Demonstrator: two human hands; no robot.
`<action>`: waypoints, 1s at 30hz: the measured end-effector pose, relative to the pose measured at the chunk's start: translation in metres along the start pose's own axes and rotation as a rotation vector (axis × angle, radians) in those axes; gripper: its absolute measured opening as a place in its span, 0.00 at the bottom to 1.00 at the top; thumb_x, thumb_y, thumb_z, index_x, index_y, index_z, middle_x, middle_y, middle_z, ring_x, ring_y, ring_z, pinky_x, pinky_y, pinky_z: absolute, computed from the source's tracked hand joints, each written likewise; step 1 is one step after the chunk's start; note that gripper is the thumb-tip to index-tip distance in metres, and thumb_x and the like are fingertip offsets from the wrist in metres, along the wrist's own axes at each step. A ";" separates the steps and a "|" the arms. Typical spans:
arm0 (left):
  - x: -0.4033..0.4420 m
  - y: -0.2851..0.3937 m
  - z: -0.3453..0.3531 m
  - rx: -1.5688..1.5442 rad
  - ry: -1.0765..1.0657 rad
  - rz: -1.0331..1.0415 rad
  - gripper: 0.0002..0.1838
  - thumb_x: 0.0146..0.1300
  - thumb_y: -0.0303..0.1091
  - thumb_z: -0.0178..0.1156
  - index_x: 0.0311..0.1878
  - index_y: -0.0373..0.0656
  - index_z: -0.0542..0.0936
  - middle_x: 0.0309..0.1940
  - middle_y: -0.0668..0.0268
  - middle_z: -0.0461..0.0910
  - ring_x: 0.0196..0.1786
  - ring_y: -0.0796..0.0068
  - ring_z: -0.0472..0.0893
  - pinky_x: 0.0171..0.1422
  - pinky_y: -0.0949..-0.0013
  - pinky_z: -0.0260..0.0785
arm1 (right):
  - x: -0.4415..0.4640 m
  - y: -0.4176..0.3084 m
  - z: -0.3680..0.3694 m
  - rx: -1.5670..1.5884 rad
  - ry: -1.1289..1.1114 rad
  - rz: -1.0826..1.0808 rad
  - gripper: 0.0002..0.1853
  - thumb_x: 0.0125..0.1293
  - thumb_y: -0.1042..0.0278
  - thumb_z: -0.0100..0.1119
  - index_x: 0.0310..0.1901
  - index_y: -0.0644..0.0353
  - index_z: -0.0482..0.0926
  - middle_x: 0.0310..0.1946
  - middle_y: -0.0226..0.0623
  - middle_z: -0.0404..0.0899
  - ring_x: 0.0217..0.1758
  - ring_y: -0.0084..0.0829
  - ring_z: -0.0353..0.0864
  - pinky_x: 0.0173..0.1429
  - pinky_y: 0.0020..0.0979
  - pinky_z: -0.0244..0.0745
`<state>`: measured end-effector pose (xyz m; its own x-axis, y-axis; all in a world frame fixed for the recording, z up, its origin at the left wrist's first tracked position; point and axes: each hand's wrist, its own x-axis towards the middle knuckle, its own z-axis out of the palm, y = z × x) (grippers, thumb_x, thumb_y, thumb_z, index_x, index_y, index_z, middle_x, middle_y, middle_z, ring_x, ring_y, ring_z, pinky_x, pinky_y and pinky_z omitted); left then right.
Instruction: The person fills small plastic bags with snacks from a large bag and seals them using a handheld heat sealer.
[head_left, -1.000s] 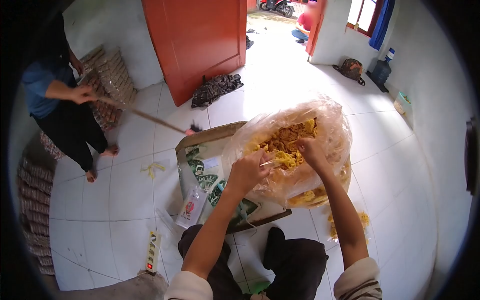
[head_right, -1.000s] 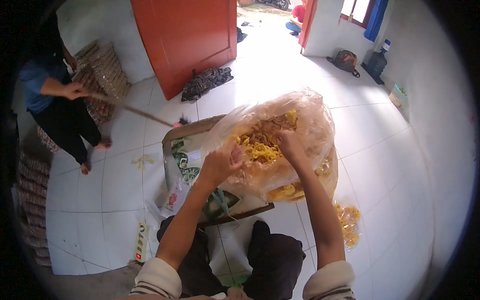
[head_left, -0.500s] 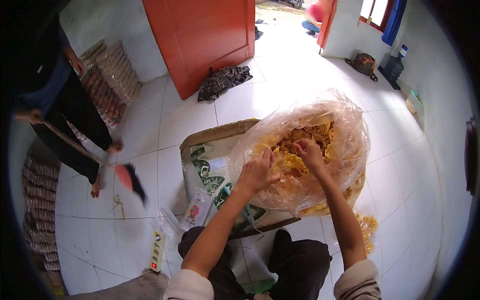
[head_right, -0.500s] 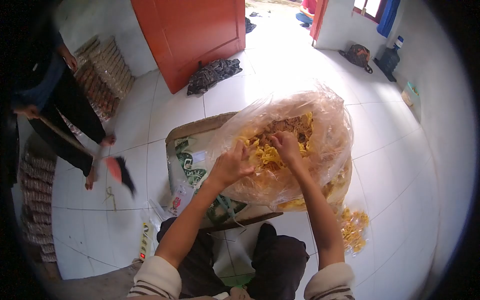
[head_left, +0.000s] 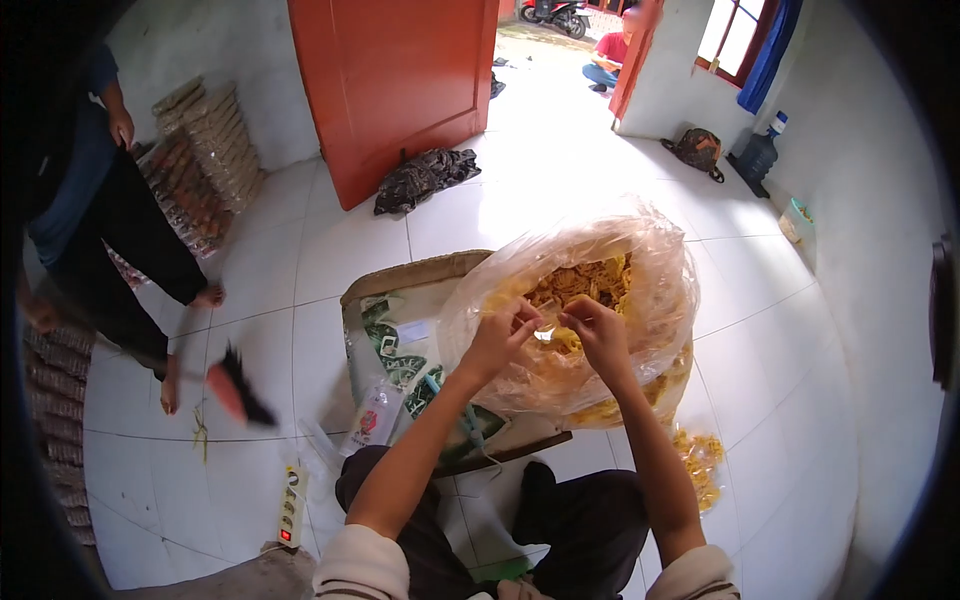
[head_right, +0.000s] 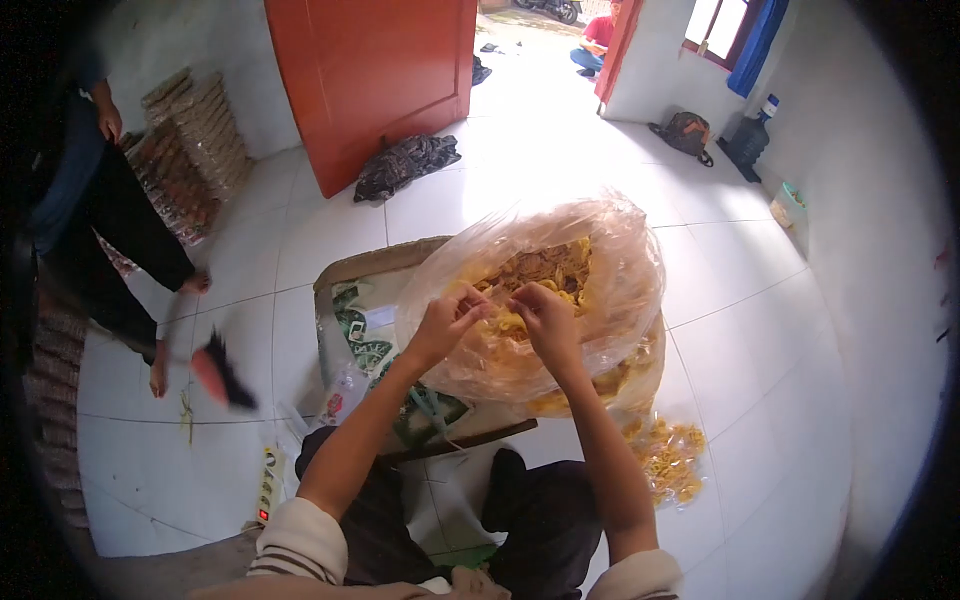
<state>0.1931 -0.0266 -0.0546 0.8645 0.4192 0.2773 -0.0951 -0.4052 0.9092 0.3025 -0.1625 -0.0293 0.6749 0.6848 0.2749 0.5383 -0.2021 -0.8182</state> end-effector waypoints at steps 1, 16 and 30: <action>-0.002 0.001 -0.001 -0.105 0.015 -0.039 0.13 0.61 0.39 0.57 0.31 0.38 0.72 0.24 0.64 0.76 0.28 0.82 0.74 0.33 0.74 0.66 | -0.001 -0.005 -0.002 -0.009 0.001 -0.002 0.05 0.57 0.72 0.59 0.33 0.64 0.78 0.24 0.39 0.78 0.28 0.28 0.77 0.34 0.26 0.70; -0.028 0.025 -0.024 0.461 0.063 0.130 0.13 0.62 0.42 0.54 0.34 0.41 0.70 0.20 0.59 0.77 0.25 0.55 0.78 0.28 0.59 0.70 | -0.018 -0.037 0.002 -0.081 -0.029 -0.088 0.07 0.53 0.80 0.53 0.33 0.63 0.78 0.31 0.39 0.75 0.32 0.31 0.77 0.40 0.29 0.71; -0.036 0.028 -0.040 0.348 -0.084 0.110 0.13 0.57 0.42 0.60 0.36 0.44 0.73 0.22 0.62 0.77 0.26 0.63 0.79 0.31 0.64 0.69 | -0.017 -0.041 -0.001 0.424 -0.442 0.131 0.14 0.58 0.84 0.48 0.46 0.71 0.76 0.40 0.42 0.80 0.42 0.29 0.80 0.49 0.25 0.75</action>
<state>0.1391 -0.0205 -0.0266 0.8973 0.2957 0.3278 -0.0287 -0.7019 0.7117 0.2690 -0.1664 0.0001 0.4003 0.9164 -0.0022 0.1567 -0.0708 -0.9851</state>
